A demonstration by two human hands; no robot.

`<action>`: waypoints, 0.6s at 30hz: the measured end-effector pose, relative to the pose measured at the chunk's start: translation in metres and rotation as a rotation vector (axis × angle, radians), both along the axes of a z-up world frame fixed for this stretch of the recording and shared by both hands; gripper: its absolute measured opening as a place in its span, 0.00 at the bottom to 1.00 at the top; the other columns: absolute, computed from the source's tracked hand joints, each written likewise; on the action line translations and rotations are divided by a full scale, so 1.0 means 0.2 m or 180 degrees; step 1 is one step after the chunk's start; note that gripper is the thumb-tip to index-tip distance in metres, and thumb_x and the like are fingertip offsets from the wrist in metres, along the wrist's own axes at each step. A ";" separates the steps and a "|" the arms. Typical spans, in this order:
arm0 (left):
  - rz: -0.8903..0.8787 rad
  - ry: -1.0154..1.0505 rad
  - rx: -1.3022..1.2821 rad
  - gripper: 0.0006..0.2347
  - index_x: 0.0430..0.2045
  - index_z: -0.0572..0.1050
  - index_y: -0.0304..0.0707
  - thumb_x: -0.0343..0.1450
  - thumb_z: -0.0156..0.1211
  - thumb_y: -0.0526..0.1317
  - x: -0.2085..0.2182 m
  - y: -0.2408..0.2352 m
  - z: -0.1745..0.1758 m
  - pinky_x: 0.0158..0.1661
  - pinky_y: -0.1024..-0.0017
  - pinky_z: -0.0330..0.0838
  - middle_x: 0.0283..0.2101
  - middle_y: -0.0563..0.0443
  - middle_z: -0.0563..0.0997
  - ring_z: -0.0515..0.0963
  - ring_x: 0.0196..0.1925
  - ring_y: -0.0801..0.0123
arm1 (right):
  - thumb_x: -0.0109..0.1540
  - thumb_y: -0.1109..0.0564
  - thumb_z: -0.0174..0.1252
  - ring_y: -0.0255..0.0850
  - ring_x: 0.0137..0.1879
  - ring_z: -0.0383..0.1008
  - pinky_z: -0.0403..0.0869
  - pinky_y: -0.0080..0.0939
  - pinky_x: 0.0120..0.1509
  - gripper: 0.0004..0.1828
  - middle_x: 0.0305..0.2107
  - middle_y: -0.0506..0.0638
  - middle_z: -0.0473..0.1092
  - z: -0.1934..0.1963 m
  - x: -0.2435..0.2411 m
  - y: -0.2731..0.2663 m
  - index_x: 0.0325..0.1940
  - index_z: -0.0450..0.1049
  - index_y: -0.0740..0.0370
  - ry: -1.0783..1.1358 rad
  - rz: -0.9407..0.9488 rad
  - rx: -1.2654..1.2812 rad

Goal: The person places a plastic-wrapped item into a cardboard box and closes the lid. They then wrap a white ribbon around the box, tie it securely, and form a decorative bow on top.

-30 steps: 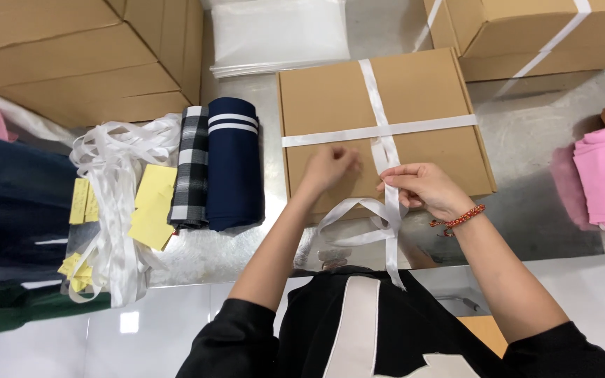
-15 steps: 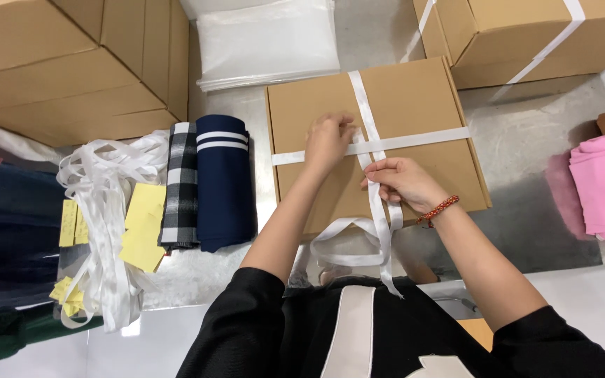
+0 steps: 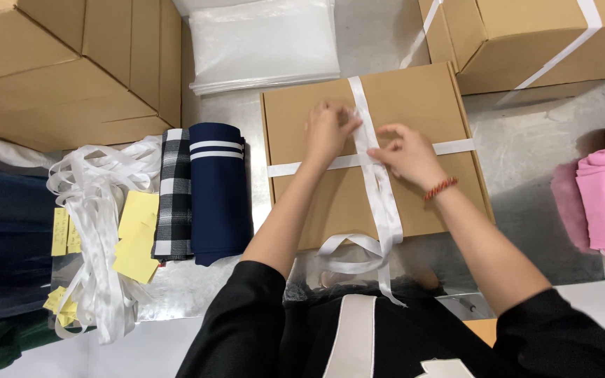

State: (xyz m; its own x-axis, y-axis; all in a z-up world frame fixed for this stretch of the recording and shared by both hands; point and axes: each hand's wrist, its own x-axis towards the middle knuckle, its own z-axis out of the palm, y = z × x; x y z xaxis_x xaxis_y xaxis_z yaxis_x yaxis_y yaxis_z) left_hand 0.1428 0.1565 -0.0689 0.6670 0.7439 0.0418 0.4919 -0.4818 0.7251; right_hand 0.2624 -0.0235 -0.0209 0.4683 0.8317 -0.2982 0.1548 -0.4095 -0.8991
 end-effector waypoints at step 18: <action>0.0512 -0.1572 -0.1581 0.17 0.14 0.65 0.50 0.70 0.68 0.39 0.13 0.08 0.35 0.20 0.76 0.68 0.16 0.63 0.68 0.70 0.17 0.81 | 0.72 0.31 0.55 0.28 0.26 0.66 0.62 0.29 0.28 0.26 0.26 0.43 0.69 0.32 0.19 0.44 0.36 0.74 0.53 -0.0057 0.0359 -0.0323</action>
State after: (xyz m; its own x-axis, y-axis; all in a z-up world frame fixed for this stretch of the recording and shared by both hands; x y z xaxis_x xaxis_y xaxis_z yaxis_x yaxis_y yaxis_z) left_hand 0.1680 0.1734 0.0005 0.5381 0.8409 -0.0584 0.0869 0.0136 0.9961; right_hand 0.3001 0.0639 0.0424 0.3796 0.8454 -0.3758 0.2208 -0.4773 -0.8506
